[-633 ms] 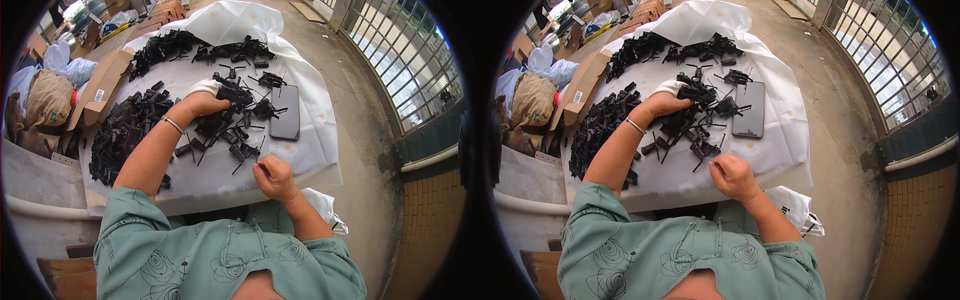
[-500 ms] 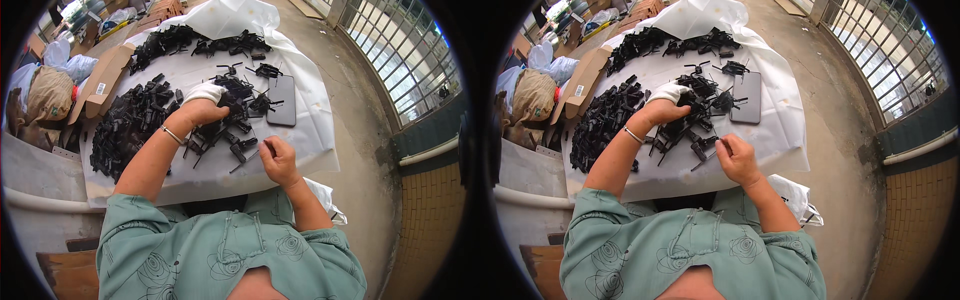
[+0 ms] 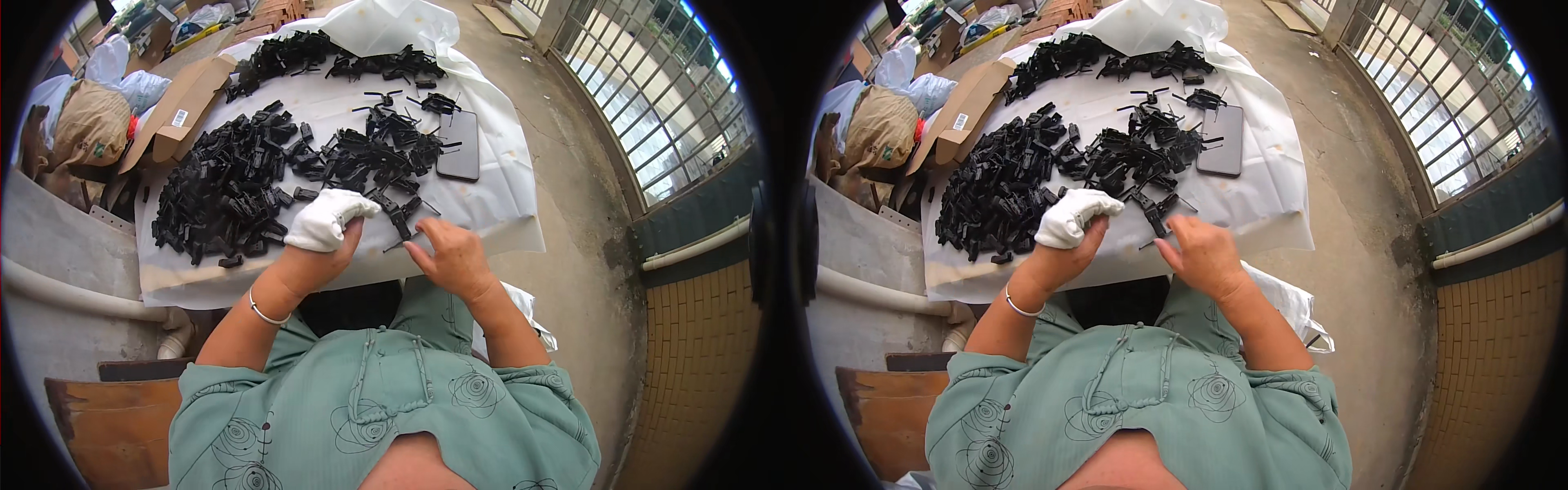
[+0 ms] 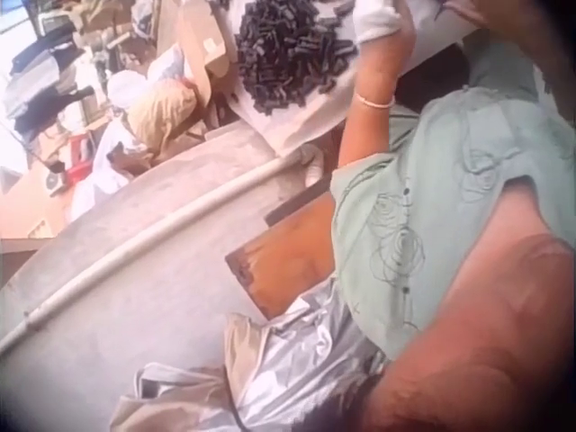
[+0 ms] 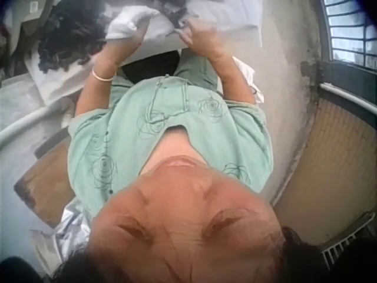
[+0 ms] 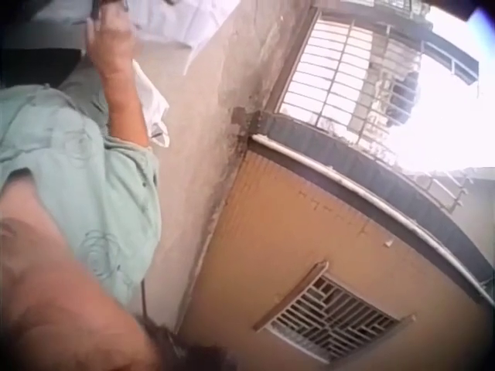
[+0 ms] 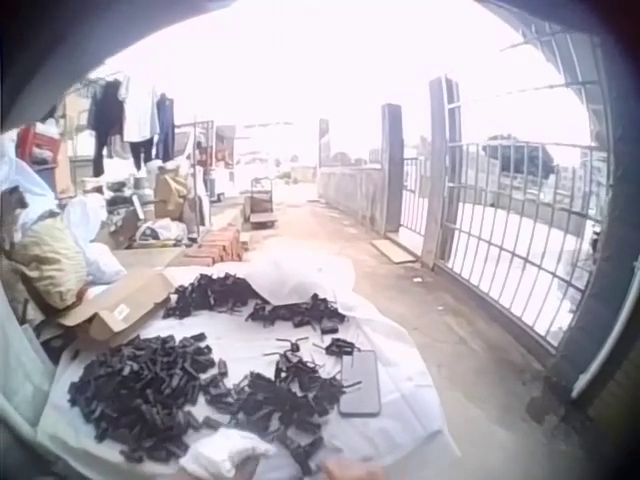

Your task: Cleaning small black plastic components by wiping them with a white cloth.

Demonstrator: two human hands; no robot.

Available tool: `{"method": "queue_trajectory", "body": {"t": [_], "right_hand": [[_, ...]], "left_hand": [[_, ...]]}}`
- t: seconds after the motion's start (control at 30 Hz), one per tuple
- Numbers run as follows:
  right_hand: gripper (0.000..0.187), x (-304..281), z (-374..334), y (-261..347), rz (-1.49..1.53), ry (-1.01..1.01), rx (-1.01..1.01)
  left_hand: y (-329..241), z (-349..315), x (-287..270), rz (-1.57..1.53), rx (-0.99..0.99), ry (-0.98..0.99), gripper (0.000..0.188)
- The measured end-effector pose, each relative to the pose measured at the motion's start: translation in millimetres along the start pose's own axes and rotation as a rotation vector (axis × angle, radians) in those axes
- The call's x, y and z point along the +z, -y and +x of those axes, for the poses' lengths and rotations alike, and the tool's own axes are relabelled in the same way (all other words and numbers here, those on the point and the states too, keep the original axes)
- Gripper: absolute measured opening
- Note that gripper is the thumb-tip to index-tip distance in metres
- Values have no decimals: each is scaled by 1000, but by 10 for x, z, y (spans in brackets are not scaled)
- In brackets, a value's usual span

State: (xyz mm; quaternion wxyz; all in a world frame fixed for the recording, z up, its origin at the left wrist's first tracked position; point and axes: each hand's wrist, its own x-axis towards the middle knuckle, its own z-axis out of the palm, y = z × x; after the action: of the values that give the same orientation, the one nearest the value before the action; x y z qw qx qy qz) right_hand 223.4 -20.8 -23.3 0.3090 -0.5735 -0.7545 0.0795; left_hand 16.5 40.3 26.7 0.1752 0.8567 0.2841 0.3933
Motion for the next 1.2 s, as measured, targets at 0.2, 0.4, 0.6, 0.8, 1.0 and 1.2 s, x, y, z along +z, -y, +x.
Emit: {"method": "queue_trajectory", "body": {"t": [0.2, 0.4, 0.6, 0.8, 1.0, 1.2], "right_hand": [[28, 272, -72, -143, -37, 29, -62], [16, 252, -92, 207, 482, -54, -59], [11, 289, -89, 285, 1074, 16, 264], [13, 341, -115, 493, 852, 86, 57], [23, 37, -35, 759, 318, -161, -237], [17, 131, 44, 723, 345, -245, -271]], "left_hand": [[-40, -561, 248, -647, -651, 37, 27], [24, -632, 272, -1118, -837, -16, 27], [-38, -559, 115, -1592, -846, -5, 24], [-106, -601, 157, -1387, -783, -19, 21], [-143, -584, 195, -994, -727, -219, 18], [-141, -646, 201, -1120, -711, -33, 28]]}}
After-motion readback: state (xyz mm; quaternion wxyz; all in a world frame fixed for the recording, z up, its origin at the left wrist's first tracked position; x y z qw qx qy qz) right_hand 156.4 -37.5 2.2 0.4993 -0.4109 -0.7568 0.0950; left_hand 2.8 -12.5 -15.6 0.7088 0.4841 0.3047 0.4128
